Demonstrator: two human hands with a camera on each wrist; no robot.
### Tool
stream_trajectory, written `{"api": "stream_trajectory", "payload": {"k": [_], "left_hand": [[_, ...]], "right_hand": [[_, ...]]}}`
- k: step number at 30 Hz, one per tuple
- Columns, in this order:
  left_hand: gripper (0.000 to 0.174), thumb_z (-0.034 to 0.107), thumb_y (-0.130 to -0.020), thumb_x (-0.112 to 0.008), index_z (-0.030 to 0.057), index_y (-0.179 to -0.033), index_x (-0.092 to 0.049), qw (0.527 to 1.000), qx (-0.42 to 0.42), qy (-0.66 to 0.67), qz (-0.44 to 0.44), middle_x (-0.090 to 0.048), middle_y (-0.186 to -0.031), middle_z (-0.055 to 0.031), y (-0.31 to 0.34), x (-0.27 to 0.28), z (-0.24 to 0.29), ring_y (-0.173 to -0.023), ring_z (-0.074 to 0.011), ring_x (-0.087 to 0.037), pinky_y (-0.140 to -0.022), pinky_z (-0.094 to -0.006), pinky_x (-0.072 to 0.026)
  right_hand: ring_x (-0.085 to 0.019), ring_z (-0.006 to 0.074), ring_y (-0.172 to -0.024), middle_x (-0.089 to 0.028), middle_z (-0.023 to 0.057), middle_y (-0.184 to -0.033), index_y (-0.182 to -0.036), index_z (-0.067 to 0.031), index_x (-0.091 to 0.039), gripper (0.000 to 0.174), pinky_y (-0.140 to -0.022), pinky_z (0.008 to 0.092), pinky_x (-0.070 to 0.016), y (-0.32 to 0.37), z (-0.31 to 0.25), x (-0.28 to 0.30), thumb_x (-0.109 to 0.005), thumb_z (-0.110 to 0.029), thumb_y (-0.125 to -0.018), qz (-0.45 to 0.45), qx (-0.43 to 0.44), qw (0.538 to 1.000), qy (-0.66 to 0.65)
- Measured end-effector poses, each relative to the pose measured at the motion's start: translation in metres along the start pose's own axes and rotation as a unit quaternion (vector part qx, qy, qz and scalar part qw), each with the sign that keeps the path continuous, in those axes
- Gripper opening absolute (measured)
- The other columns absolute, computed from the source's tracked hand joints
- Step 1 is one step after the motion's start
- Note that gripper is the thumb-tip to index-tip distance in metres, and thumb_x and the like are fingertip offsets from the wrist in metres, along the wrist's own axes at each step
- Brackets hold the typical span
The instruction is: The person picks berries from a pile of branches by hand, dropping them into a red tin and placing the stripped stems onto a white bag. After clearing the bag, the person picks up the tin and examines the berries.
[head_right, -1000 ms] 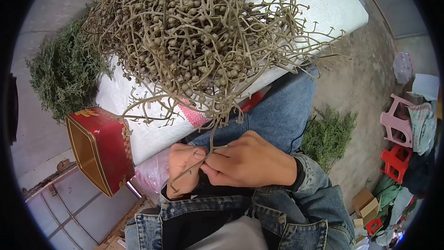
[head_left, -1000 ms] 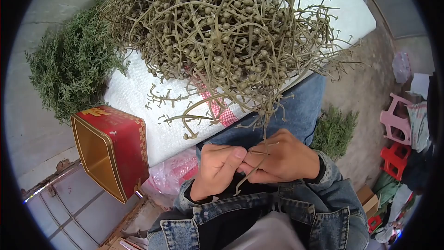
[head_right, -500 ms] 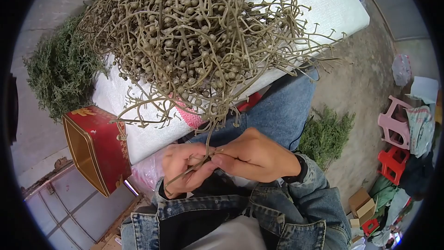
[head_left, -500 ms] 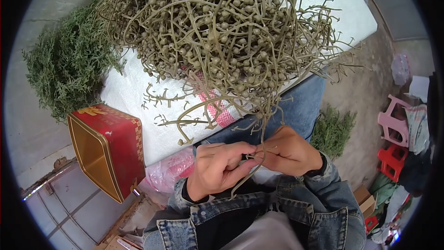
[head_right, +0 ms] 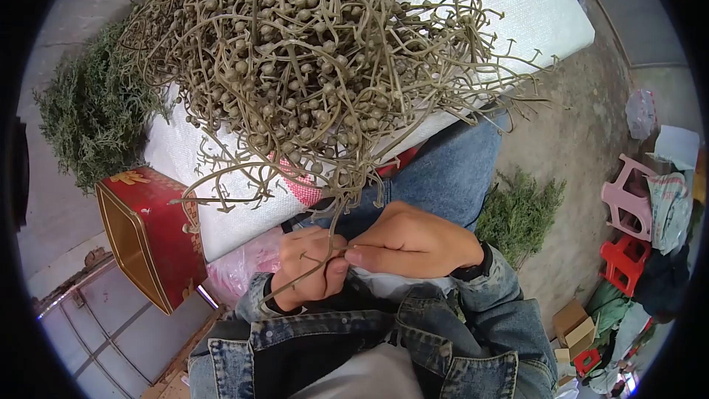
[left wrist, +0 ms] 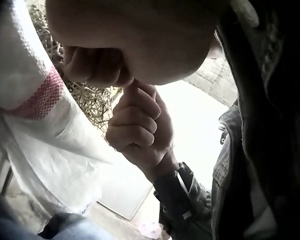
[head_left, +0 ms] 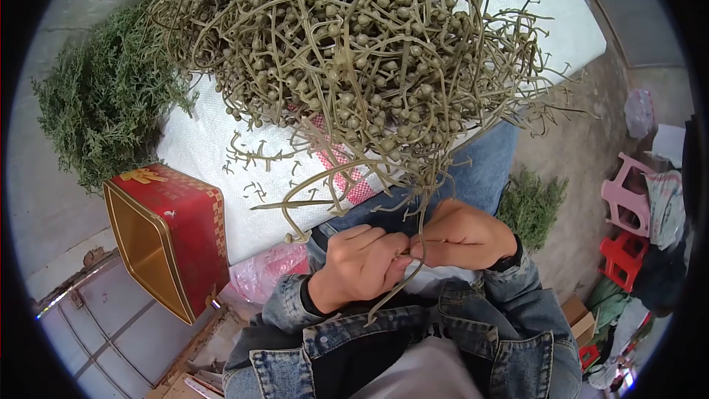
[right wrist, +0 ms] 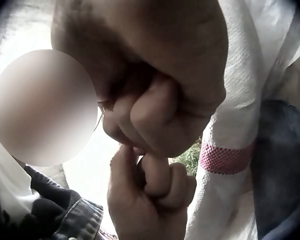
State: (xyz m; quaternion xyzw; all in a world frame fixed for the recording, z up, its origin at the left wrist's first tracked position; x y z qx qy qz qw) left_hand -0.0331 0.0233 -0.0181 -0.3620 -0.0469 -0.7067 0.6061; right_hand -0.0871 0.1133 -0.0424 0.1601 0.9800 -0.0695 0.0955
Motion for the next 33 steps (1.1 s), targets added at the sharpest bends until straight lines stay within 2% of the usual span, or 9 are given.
{"api": "stream_trajectory", "payload": {"k": [7, 12, 15, 18, 20, 23, 27, 31, 33], "left_hand": [[0.008, -0.005, -0.079, -0.058, -0.0021, -0.086, -0.058, 0.99, 0.112, 0.064, 0.059, -0.061, -0.068, -0.0109, 0.002, 0.007, -0.012, -0.051, -0.0262, -0.058, -0.048, -0.033, -0.0461], [0.009, -0.002, -0.078, -0.063, -0.0015, -0.087, -0.061, 0.983, 0.154, 0.094, 0.024, -0.062, -0.071, -0.0092, -0.001, 0.011, -0.017, -0.053, -0.0243, -0.059, -0.049, -0.0325, -0.047], [0.015, 0.005, -0.078, -0.07, -0.0004, -0.09, -0.064, 0.996, 0.073, -0.036, 0.037, -0.064, -0.075, -0.0061, -0.009, 0.016, -0.006, -0.053, -0.0184, -0.057, -0.047, -0.0304, -0.0446], [0.02, 0.005, -0.078, -0.07, -0.0001, -0.095, -0.062, 0.998, 0.013, -0.051, 0.032, -0.064, -0.073, -0.0053, -0.006, 0.015, -0.006, -0.048, -0.0174, -0.054, -0.044, -0.0297, -0.0407], [0.022, 0.005, -0.078, -0.07, 0.0, -0.097, -0.061, 0.997, -0.015, -0.063, 0.029, -0.064, -0.072, -0.0049, -0.004, 0.016, -0.005, -0.046, -0.0169, -0.052, -0.042, -0.0294, -0.0387], [0.027, 0.015, -0.075, -0.075, 0.0011, -0.096, -0.065, 0.99, -0.043, -0.133, -0.015, -0.06, -0.071, 0.0004, -0.006, 0.008, -0.004, -0.05, -0.012, -0.048, -0.047, -0.0268, -0.0385], [0.025, 0.014, -0.076, -0.075, 0.0022, -0.095, -0.065, 0.985, -0.055, -0.161, -0.019, -0.054, -0.065, 0.0011, -0.01, 0.006, -0.001, -0.051, -0.0138, -0.049, -0.048, -0.0286, -0.0397], [0.011, 0.007, -0.08, -0.066, -0.0003, -0.086, -0.061, 0.999, -0.006, -0.045, 0.008, -0.061, -0.069, -0.0061, -0.011, 0.005, -0.013, -0.05, -0.0169, -0.053, -0.043, -0.0309, -0.0393], [0.009, 0.006, -0.082, -0.065, -0.0014, -0.085, -0.06, 0.999, 0.038, -0.019, 0.012, -0.061, -0.068, -0.0068, -0.011, 0.004, -0.017, -0.051, -0.0176, -0.053, -0.044, -0.0302, -0.0393]], "right_hand": [[-0.049, 0.0316, -0.049, -0.052, 0.0146, -0.058, -0.077, 0.0026, -0.06, 0.023, -0.047, 0.0379, -0.0364, -0.004, 0.0, -0.002, -0.056, -0.011, -0.094, 0.035, 0.013, 0.998, 0.057], [-0.052, 0.0275, -0.047, -0.054, 0.0125, -0.057, -0.08, 0.002, -0.064, 0.017, -0.047, 0.0355, -0.0372, -0.003, 0.006, 0.004, -0.06, -0.011, -0.091, 0.086, -0.018, 0.995, 0.047], [-0.053, 0.0245, -0.046, -0.054, 0.0101, -0.054, -0.08, 0.002, -0.067, 0.017, -0.046, 0.0344, -0.0367, 0.004, 0.014, 0.011, -0.064, -0.012, -0.089, 0.122, -0.045, 0.992, 0.006], [-0.054, 0.02, -0.046, -0.057, 0.0076, -0.055, -0.079, 0.0026, -0.068, 0.02, -0.046, 0.0323, -0.0375, 0.006, 0.018, 0.013, -0.064, -0.014, -0.089, 0.099, -0.089, 0.991, 0.017], [-0.054, 0.0201, -0.047, -0.056, 0.009, -0.056, -0.083, 0.0029, -0.068, 0.018, -0.047, 0.032, -0.0379, 0.006, 0.018, 0.011, -0.061, -0.012, -0.091, 0.107, -0.064, 0.992, 0.003], [-0.053, 0.0203, -0.048, -0.056, 0.0119, -0.059, -0.091, 0.0036, -0.068, 0.018, -0.048, 0.0314, -0.0389, 0.005, 0.013, 0.012, -0.055, -0.009, -0.094, 0.134, -0.015, 0.991, -0.02], [-0.053, 0.0154, -0.047, -0.057, 0.0043, -0.055, -0.076, 0.0024, -0.066, 0.021, -0.046, 0.0317, -0.0381, 0.006, 0.014, 0.014, -0.06, -0.012, -0.09, 0.143, -0.075, 0.986, -0.035], [-0.054, 0.0205, -0.048, -0.055, 0.0064, -0.056, -0.075, 0.0026, -0.063, 0.021, -0.048, 0.0335, -0.0392, 0.008, 0.02, 0.013, -0.058, -0.011, -0.09, 0.123, -0.086, 0.989, -0.02], [-0.053, 0.0255, -0.049, -0.054, 0.0086, -0.056, -0.076, 0.0016, -0.062, 0.019, -0.048, 0.0336, -0.0399, 0.006, 0.018, 0.012, -0.059, -0.011, -0.09, 0.118, -0.042, 0.99, 0.062]]}}
Point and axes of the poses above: each hand's wrist, its own y-axis away from the middle knuckle, its own x-axis out of the back of the hand, z = x × y, the point moved 8 cm from there along -y, towards the middle knuckle
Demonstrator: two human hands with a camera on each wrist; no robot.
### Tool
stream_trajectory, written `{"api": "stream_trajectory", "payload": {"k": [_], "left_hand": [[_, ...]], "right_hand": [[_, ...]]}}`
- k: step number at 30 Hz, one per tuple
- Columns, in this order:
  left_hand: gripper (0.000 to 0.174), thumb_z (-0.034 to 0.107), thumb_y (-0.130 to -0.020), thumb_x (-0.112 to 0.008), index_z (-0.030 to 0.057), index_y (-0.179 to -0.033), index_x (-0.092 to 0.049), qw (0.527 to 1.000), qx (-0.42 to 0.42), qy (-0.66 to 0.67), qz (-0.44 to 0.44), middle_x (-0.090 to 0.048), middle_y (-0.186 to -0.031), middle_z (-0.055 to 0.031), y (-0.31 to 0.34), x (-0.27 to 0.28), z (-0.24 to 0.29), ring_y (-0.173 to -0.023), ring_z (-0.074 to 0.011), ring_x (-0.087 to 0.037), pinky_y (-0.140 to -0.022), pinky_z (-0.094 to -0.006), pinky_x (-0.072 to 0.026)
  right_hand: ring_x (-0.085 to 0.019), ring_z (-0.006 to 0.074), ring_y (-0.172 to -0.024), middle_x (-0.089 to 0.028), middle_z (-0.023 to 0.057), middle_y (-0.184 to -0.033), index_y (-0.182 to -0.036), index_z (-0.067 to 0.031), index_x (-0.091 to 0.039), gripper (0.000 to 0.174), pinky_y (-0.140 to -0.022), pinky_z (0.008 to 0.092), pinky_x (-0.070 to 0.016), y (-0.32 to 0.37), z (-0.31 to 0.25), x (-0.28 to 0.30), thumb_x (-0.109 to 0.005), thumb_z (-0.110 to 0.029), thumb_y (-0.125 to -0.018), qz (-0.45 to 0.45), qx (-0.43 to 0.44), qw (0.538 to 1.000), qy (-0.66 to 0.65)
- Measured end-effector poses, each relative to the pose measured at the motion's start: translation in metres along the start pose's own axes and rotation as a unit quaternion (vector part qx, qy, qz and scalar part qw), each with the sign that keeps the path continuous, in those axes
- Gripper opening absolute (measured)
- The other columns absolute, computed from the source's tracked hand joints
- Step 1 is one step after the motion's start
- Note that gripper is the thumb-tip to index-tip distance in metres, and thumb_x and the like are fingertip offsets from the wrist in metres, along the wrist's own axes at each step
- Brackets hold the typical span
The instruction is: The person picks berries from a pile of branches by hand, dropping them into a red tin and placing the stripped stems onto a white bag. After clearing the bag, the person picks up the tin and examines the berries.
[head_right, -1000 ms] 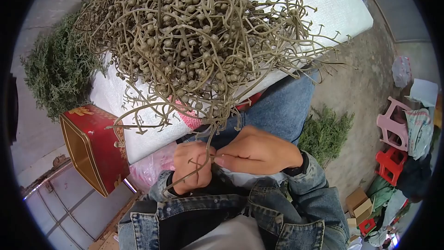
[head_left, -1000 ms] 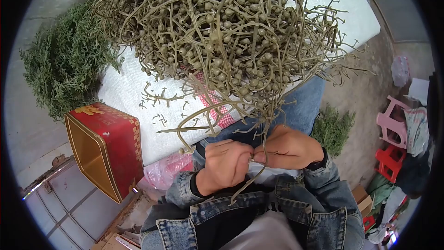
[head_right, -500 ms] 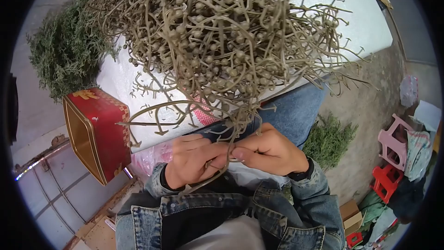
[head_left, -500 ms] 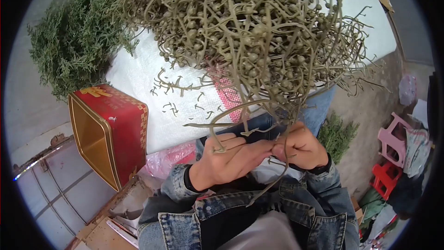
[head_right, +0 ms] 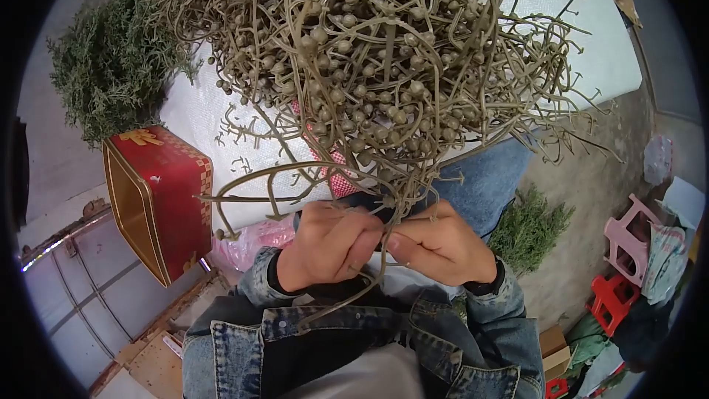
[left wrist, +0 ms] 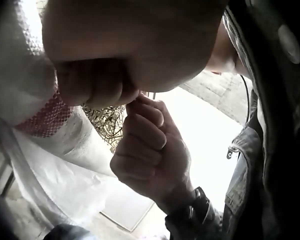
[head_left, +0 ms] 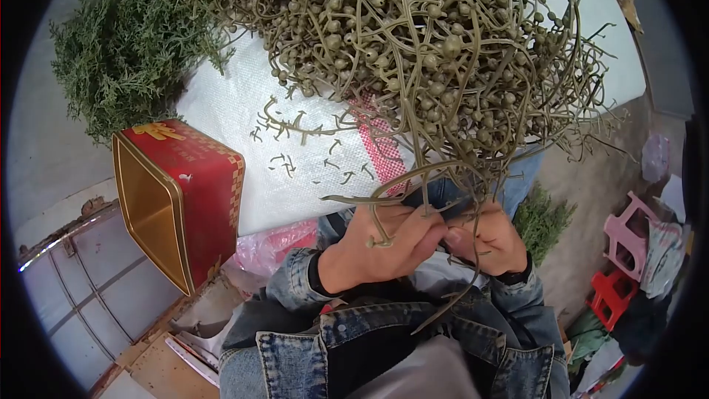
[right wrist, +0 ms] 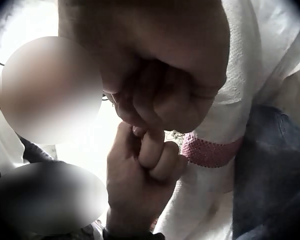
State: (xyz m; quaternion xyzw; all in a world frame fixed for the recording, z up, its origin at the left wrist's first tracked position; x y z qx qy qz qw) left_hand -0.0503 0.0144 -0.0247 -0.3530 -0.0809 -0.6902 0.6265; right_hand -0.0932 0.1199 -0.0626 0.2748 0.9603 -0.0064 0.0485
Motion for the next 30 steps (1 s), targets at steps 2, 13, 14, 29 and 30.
{"api": "stream_trajectory", "payload": {"k": [2, 13, 14, 29, 30], "left_hand": [[0.009, 0.005, -0.084, -0.062, -0.0038, -0.084, -0.06, 0.995, 0.084, 0.051, 0.004, -0.06, -0.068, -0.0081, 0.001, 0.0, -0.01, -0.053, -0.0189, -0.054, -0.046, -0.0287, -0.0393], [0.023, 0.012, -0.098, -0.048, -0.0036, -0.093, -0.064, 0.839, 0.362, 0.353, -0.2, -0.064, -0.07, -0.0073, 0.014, -0.019, -0.028, -0.059, -0.0153, -0.053, -0.06, -0.0251, -0.0428], [0.028, 0.015, -0.101, -0.045, -0.0015, -0.094, -0.066, 0.83, 0.363, 0.359, -0.224, -0.065, -0.071, -0.006, 0.016, -0.021, -0.027, -0.059, -0.0173, -0.053, -0.063, -0.0252, -0.0437], [0.018, 0.011, -0.092, -0.058, -0.0013, -0.106, -0.059, 0.912, 0.311, 0.236, -0.129, -0.056, -0.062, -0.0104, 0.008, -0.009, -0.022, -0.048, -0.0246, -0.052, -0.05, -0.0308, -0.0417], [0.022, 0.011, -0.09, -0.061, -0.0004, -0.108, -0.058, 0.924, 0.291, 0.219, -0.114, -0.056, -0.061, -0.01, 0.005, -0.007, -0.021, -0.047, -0.0244, -0.052, -0.049, -0.0311, -0.0416]], "right_hand": [[-0.053, 0.028, -0.049, -0.053, 0.0097, -0.056, -0.077, 0.0011, -0.062, 0.018, -0.048, 0.0337, -0.0402, -0.001, 0.0, -0.002, -0.06, -0.011, -0.09, 0.001, 0.028, 0.999, 0.037], [-0.057, 0.0232, -0.054, -0.059, 0.0081, -0.067, -0.076, -0.0045, -0.063, 0.007, -0.048, 0.0349, -0.0416, 0.006, -0.016, -0.018, -0.067, -0.01, -0.078, -0.032, 0.107, 0.942, 0.316], [-0.057, 0.0232, -0.054, -0.059, 0.0081, -0.067, -0.076, -0.0045, -0.063, 0.007, -0.048, 0.0349, -0.0416, 0.006, -0.017, -0.019, -0.067, -0.01, -0.078, -0.03, 0.106, 0.942, 0.316], [-0.057, 0.0201, -0.058, -0.053, 0.0064, -0.063, -0.073, 0.0001, -0.06, 0.014, -0.049, 0.0328, -0.0431, 0.008, -0.017, -0.012, -0.067, -0.012, -0.075, -0.023, 0.139, 0.898, 0.417], [-0.057, 0.0201, -0.058, -0.053, 0.0064, -0.063, -0.073, 0.0001, -0.06, 0.014, -0.049, 0.0328, -0.0431, 0.007, -0.017, -0.013, -0.067, -0.012, -0.075, -0.028, 0.14, 0.898, 0.415]]}}
Point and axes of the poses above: each hand's wrist, its own y-axis away from the middle knuckle, its own x-axis out of the back of the hand, z = x × y, the point moved 8 cm from there along -y, towards the middle knuckle
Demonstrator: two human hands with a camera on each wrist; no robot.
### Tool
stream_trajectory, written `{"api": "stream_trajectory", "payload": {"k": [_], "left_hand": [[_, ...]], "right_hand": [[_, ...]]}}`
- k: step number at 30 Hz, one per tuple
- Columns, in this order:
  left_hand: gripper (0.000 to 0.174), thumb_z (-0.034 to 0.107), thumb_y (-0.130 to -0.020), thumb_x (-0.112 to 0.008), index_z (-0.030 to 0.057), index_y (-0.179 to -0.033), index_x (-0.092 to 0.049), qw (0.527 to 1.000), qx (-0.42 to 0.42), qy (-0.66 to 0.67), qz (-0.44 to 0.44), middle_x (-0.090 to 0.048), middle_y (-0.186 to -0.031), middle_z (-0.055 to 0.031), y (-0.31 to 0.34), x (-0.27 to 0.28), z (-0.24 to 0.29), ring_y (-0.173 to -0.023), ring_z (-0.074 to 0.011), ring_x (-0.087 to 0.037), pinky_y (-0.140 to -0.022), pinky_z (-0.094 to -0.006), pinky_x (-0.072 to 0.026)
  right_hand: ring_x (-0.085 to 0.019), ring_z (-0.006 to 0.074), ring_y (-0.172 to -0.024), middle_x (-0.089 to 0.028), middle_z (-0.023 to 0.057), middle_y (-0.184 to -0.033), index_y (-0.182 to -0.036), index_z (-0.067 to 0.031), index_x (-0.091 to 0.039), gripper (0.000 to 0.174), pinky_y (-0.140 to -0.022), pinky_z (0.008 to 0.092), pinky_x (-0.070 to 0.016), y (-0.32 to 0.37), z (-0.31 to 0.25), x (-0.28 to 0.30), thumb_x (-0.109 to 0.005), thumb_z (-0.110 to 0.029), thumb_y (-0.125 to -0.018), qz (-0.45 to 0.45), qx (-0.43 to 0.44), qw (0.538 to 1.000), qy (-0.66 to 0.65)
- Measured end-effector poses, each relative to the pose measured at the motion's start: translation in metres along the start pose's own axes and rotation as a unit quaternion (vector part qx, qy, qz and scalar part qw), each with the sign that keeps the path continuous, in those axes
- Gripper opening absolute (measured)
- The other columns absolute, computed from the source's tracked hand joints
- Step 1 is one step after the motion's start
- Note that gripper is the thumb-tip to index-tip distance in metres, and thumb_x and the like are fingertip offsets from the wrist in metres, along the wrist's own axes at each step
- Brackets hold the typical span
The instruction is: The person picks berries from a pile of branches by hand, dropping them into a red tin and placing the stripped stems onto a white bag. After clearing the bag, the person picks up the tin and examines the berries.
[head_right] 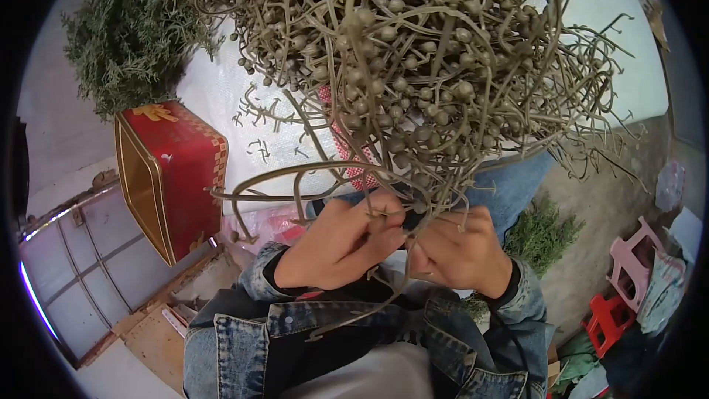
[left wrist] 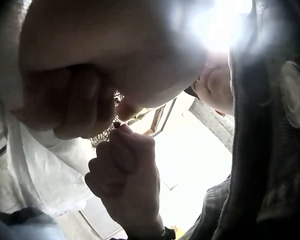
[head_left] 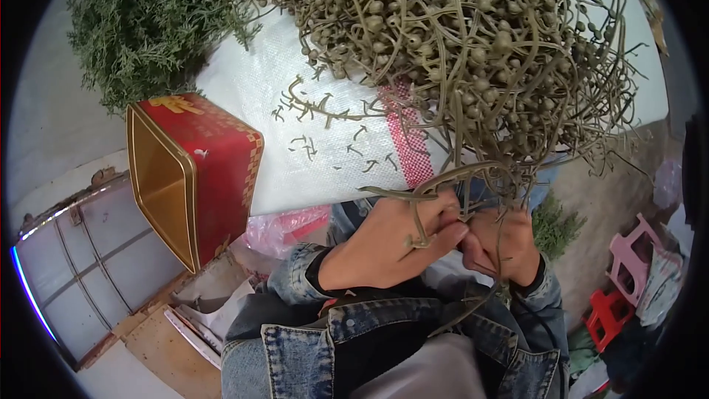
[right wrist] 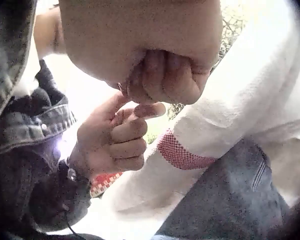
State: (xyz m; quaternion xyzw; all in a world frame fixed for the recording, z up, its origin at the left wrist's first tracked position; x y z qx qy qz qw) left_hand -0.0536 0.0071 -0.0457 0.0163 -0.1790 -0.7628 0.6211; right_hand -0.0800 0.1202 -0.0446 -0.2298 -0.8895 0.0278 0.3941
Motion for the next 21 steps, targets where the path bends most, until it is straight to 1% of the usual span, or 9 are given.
{"api": "stream_trajectory", "payload": {"k": [1, 3, 4, 7, 8, 11, 16, 19, 21], "left_hand": [[0.022, 0.011, -0.09, -0.061, -0.0004, -0.108, -0.058, 1.0, 0.001, 0.001, 0.001, -0.056, -0.061, -0.01, -0.001, -0.001, -0.001, -0.047, -0.0244, -0.052, -0.049, -0.0311, -0.0416], [0.032, 0.009, -0.084, -0.067, 0.001, -0.114, -0.056, 0.99, -0.133, -0.044, 0.027, -0.059, -0.064, -0.0084, 0.002, 0.001, 0.015, -0.048, -0.0231, -0.054, -0.049, -0.0304, -0.0425], [0.038, 0.009, -0.082, -0.069, 0.0017, -0.116, -0.055, 0.977, -0.197, -0.07, 0.04, -0.061, -0.066, -0.0076, 0.007, 0.002, 0.023, -0.049, -0.0224, -0.055, -0.049, -0.0301, -0.0429], [0.041, 0.008, -0.077, -0.071, 0.0015, -0.115, -0.055, 0.955, -0.25, -0.141, 0.071, -0.063, -0.069, -0.0059, 0.012, -0.002, 0.016, -0.051, -0.0209, -0.058, -0.049, -0.03, -0.0442], [0.043, 0.007, -0.075, -0.071, 0.0015, -0.114, -0.056, 0.94, -0.282, -0.174, 0.083, -0.063, -0.071, -0.0051, 0.014, -0.003, 0.019, -0.052, -0.0202, -0.059, -0.049, -0.03, -0.0449], [0.037, 0.01, -0.072, -0.07, 0.0038, -0.107, -0.058, 0.927, -0.281, -0.23, 0.09, -0.061, -0.07, -0.0043, 0.018, -0.005, 0.02, -0.056, -0.0224, -0.058, -0.051, -0.0323, -0.0462], [0.034, 0.012, -0.069, -0.068, 0.0043, -0.101, -0.059, 0.911, -0.281, -0.285, 0.102, -0.059, -0.066, -0.0034, 0.019, -0.009, 0.017, -0.056, -0.0218, -0.058, -0.052, -0.0326, -0.0462], [0.021, 0.008, -0.073, -0.066, 0.0037, -0.093, -0.06, 0.932, -0.275, -0.224, 0.072, -0.059, -0.066, -0.0059, 0.016, -0.006, 0.01, -0.054, -0.0238, -0.057, -0.049, -0.0339, -0.0453], [0.015, 0.006, -0.075, -0.065, 0.0034, -0.089, -0.06, 0.941, -0.271, -0.191, 0.06, -0.059, -0.066, -0.0071, 0.014, -0.008, 0.007, -0.052, -0.0248, -0.057, -0.048, -0.0346, -0.0448]], "right_hand": [[-0.057, 0.0218, -0.058, -0.054, 0.0075, -0.064, -0.073, 0.0009, -0.06, 0.013, -0.05, 0.0336, -0.0433, -0.002, 0.004, 0.004, -0.064, -0.01, -0.078, 0.025, -0.021, 0.996, -0.088], [-0.057, 0.0252, -0.058, -0.056, 0.0096, -0.065, -0.073, 0.0024, -0.06, 0.015, -0.054, 0.0353, -0.0438, -0.004, 0.012, 0.008, -0.059, -0.007, -0.084, 0.075, -0.065, 0.96, -0.262], [-0.057, 0.0252, -0.058, -0.056, 0.0096, -0.065, -0.073, 0.0024, -0.06, 0.015, -0.054, 0.0353, -0.0438, -0.004, 0.012, 0.006, -0.059, -0.007, -0.084, 0.075, -0.062, 0.959, -0.266], [-0.056, 0.0283, -0.058, -0.059, 0.0114, -0.068, -0.074, 0.0032, -0.061, 0.021, -0.055, 0.0359, -0.0428, 0.006, 0.024, -0.011, -0.054, -0.008, -0.09, 0.058, -0.145, 0.873, -0.462], [-0.056, 0.0283, -0.058, -0.059, 0.0114, -0.068, -0.074, 0.0032, -0.061, 0.021, -0.055, 0.0359, -0.0428, 0.005, 0.025, -0.01, -0.054, -0.008, -0.09, 0.057, -0.143, 0.873, -0.462], [-0.056, 0.0273, -0.057, -0.057, 0.0111, -0.065, -0.074, 0.0024, -0.061, 0.019, -0.055, 0.0349, -0.0427, 0.005, 0.024, -0.015, -0.055, -0.007, -0.089, -0.001, -0.157, 0.848, -0.506], [-0.055, 0.0283, -0.057, -0.056, 0.0114, -0.064, -0.072, 0.0022, -0.06, 0.019, -0.054, 0.0349, -0.0418, 0.005, 0.026, -0.02, -0.057, -0.007, -0.089, -0.017, -0.172, 0.841, -0.512], [-0.055, 0.0299, -0.057, -0.056, 0.0115, -0.064, -0.072, 0.0014, -0.06, 0.018, -0.053, 0.0356, -0.0415, -0.003, 0.017, -0.011, -0.059, -0.006, -0.088, -0.003, -0.109, 0.898, -0.426], [-0.055, 0.0305, -0.057, -0.057, 0.0117, -0.064, -0.072, 0.0011, -0.06, 0.017, -0.053, 0.0361, -0.0418, -0.002, 0.015, -0.009, -0.059, -0.006, -0.088, -0.011, -0.113, 0.906, -0.408]]}}
Point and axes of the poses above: each hand's wrist, its own y-axis away from the middle knuckle, its own x-axis out of the back of the hand, z = x × y, the point moved 8 cm from there along -y, towards the middle knuckle
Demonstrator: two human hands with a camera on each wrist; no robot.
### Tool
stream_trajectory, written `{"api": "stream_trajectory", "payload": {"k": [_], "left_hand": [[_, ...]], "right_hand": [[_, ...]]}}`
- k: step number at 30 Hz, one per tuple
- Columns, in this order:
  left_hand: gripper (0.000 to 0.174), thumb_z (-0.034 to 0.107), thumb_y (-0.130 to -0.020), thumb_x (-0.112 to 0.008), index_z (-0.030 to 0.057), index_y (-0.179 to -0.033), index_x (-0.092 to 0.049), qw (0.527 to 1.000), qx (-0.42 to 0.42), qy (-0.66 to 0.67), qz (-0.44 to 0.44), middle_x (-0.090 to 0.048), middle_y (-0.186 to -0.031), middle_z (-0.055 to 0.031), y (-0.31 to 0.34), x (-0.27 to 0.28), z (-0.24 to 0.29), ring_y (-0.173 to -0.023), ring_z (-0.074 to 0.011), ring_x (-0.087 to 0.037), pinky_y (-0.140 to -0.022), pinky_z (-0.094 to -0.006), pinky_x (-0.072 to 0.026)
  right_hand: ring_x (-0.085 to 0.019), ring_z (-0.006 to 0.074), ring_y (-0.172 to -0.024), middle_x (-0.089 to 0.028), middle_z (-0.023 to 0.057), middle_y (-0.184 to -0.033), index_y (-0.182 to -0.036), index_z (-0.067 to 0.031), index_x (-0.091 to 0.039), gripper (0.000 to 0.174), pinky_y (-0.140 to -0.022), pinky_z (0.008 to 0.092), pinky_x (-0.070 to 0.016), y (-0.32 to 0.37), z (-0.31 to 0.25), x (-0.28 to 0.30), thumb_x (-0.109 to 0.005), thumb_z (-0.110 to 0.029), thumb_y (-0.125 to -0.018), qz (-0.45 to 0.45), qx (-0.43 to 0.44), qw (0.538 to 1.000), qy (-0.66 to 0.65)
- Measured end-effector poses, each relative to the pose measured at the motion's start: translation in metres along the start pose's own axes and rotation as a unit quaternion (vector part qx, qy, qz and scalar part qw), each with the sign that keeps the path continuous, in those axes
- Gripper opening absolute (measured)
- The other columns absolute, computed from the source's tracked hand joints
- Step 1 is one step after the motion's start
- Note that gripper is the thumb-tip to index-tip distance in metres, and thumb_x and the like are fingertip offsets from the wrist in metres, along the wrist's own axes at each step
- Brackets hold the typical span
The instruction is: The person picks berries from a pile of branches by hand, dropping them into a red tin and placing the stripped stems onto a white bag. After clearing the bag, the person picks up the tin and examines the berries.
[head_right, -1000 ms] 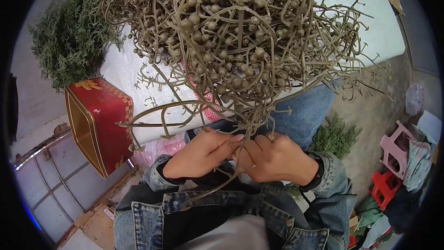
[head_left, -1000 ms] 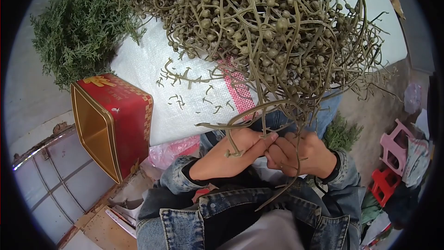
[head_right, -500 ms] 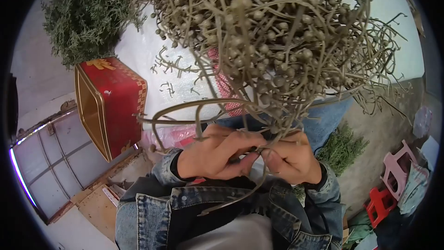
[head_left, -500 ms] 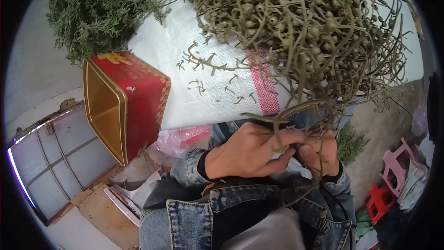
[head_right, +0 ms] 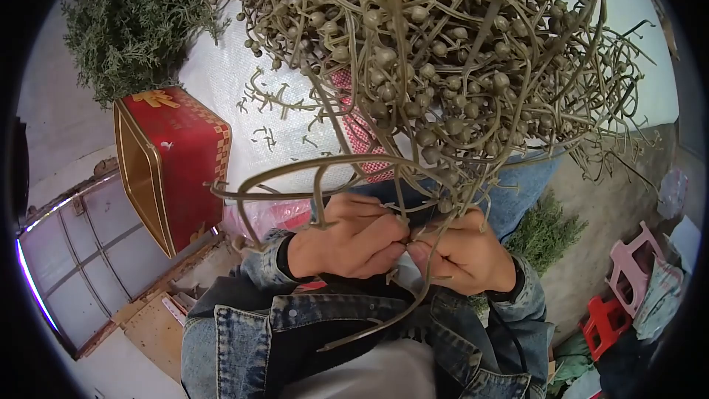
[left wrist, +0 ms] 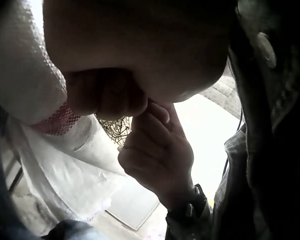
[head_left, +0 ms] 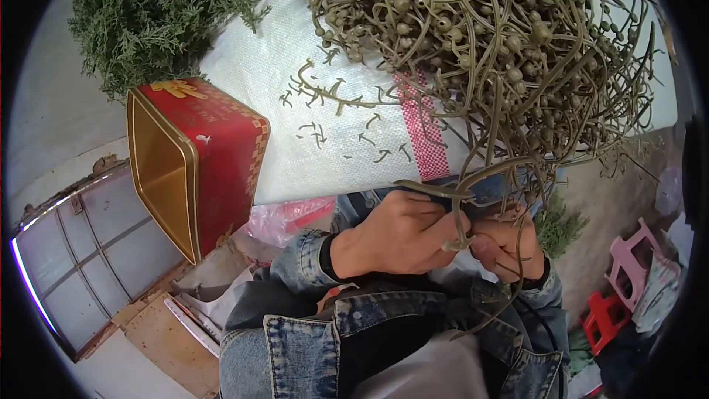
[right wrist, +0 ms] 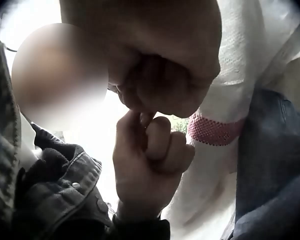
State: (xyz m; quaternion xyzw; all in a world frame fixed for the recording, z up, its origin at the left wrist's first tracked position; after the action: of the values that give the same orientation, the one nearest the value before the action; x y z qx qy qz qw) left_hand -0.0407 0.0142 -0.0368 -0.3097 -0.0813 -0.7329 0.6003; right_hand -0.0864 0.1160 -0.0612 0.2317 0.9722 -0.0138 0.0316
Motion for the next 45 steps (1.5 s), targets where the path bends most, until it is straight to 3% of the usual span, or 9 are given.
{"api": "stream_trajectory", "payload": {"k": [8, 16, 19, 20, 23, 27, 36, 41, 45], "left_hand": [[0.008, 0.008, -0.084, -0.059, 0.0025, -0.08, -0.056, 0.99, 0.03, 0.134, -0.018, -0.051, -0.059, -0.0091, -0.001, 0.0, -0.005, -0.05, -0.0286, -0.054, -0.046, -0.0369, -0.0415], [0.034, 0.018, -0.097, -0.047, 0.0035, -0.066, -0.047, 0.899, 0.222, 0.376, -0.038, -0.045, -0.056, -0.0068, 0.006, -0.018, -0.021, -0.047, -0.0207, -0.044, -0.047, -0.0328, -0.0337], [0.022, 0.013, -0.097, -0.048, 0.0015, -0.081, -0.057, 0.734, 0.367, 0.57, -0.038, -0.045, -0.057, 0.0007, 0.025, -0.04, -0.03, -0.053, -0.0068, -0.037, -0.049, -0.026, -0.0319], [0.022, 0.013, -0.097, -0.048, 0.0015, -0.081, -0.057, 0.734, 0.368, 0.57, -0.037, -0.045, -0.057, 0.0007, 0.027, -0.04, -0.031, -0.053, -0.0068, -0.037, -0.049, -0.026, -0.0319], [0.042, 0.022, -0.099, -0.044, 0.0024, -0.061, -0.042, 0.747, 0.373, 0.546, -0.065, -0.049, -0.057, -0.0025, 0.024, -0.036, -0.029, -0.054, -0.009, -0.045, -0.051, -0.0261, -0.0318], [0.037, 0.016, -0.094, -0.045, 0.001, -0.06, -0.043, 0.799, 0.333, 0.488, -0.111, -0.052, -0.057, -0.0066, 0.01, -0.019, -0.019, -0.053, -0.0115, -0.047, -0.049, -0.0259, -0.0328], [0.033, 0.014, -0.088, -0.047, 0.0, -0.059, -0.054, 0.77, 0.153, 0.618, -0.052, -0.051, -0.047, -0.007, -0.015, 0.032, 0.007, -0.037, -0.0148, -0.042, -0.036, -0.0314, -0.0316], [0.016, 0.011, -0.082, -0.07, -0.0026, -0.074, -0.068, 0.978, 0.032, 0.199, 0.044, -0.053, -0.052, -0.0006, -0.053, 0.096, 0.075, -0.037, -0.0113, -0.039, -0.037, -0.0282, -0.025], [0.023, 0.018, -0.077, -0.077, -0.0021, -0.088, -0.072, 0.991, -0.042, -0.118, 0.042, -0.051, -0.051, 0.0015, -0.093, 0.117, 0.123, -0.037, -0.01, -0.037, -0.036, -0.0276, -0.0246]], "right_hand": [[-0.056, 0.0308, -0.056, -0.058, 0.0114, -0.066, -0.072, 0.0001, -0.059, 0.013, -0.052, 0.0385, -0.0435, 0.003, 0.007, -0.01, -0.061, -0.004, -0.085, 0.013, 0.013, 1.0, 0.01], [-0.058, 0.0249, -0.054, -0.059, 0.0079, -0.066, -0.073, -0.0029, -0.061, 0.005, -0.048, 0.0346, -0.0439, -0.002, -0.015, -0.01, -0.062, -0.002, -0.077, 0.046, 0.126, 0.971, 0.2], [-0.059, 0.0226, -0.054, -0.06, 0.0065, -0.067, -0.072, -0.0043, -0.061, 0.004, -0.046, 0.0327, -0.0428, 0.0, -0.021, -0.011, -0.064, -0.003, -0.074, 0.057, 0.152, 0.946, 0.28], [-0.058, 0.0213, -0.053, -0.059, 0.0055, -0.066, -0.071, -0.0049, -0.061, 0.005, -0.045, 0.032, -0.0416, 0.001, -0.025, -0.012, -0.065, -0.003, -0.073, 0.063, 0.164, 0.935, 0.308], [-0.057, 0.0188, -0.052, -0.058, 0.0034, -0.064, -0.069, -0.0061, -0.06, 0.007, -0.042, 0.0307, -0.0392, 0.006, -0.031, -0.012, -0.067, -0.004, -0.071, 0.081, 0.186, 0.907, 0.369], [-0.054, 0.0181, -0.049, -0.054, 0.0019, -0.06, -0.066, -0.007, -0.058, 0.011, -0.039, 0.0299, -0.0357, 0.007, -0.026, -0.002, -0.068, -0.005, -0.069, 0.059, 0.145, 0.919, 0.361], [-0.045, 0.0219, -0.043, -0.045, 0.0045, -0.053, -0.059, -0.0052, -0.047, 0.023, -0.041, 0.0299, -0.0318, 0.016, -0.023, 0.03, -0.061, -0.006, -0.077, 0.11, 0.111, 0.984, 0.085], [-0.038, 0.0171, -0.041, -0.04, 0.0034, -0.048, -0.055, -0.004, -0.039, 0.039, -0.043, 0.0301, -0.0285, 0.018, -0.013, 0.036, -0.05, -0.015, -0.09, 0.207, 0.067, 0.971, -0.098], [-0.035, 0.0129, -0.042, -0.038, 0.0028, -0.049, -0.056, -0.0017, -0.036, 0.042, -0.043, 0.0298, -0.0266, 0.018, -0.019, 0.037, -0.047, -0.014, -0.094, 0.22, 0.039, 0.969, -0.102]]}}
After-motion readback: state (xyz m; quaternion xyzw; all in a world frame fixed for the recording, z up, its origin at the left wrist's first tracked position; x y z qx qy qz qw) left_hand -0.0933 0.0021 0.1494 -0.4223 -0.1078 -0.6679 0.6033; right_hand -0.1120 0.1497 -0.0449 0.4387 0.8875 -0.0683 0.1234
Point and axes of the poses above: each hand's wrist, its own y-axis away from the middle knuckle, its own x-axis out of the back of the hand, z = x × y, the point moved 8 cm from there along -y, towards the middle knuckle
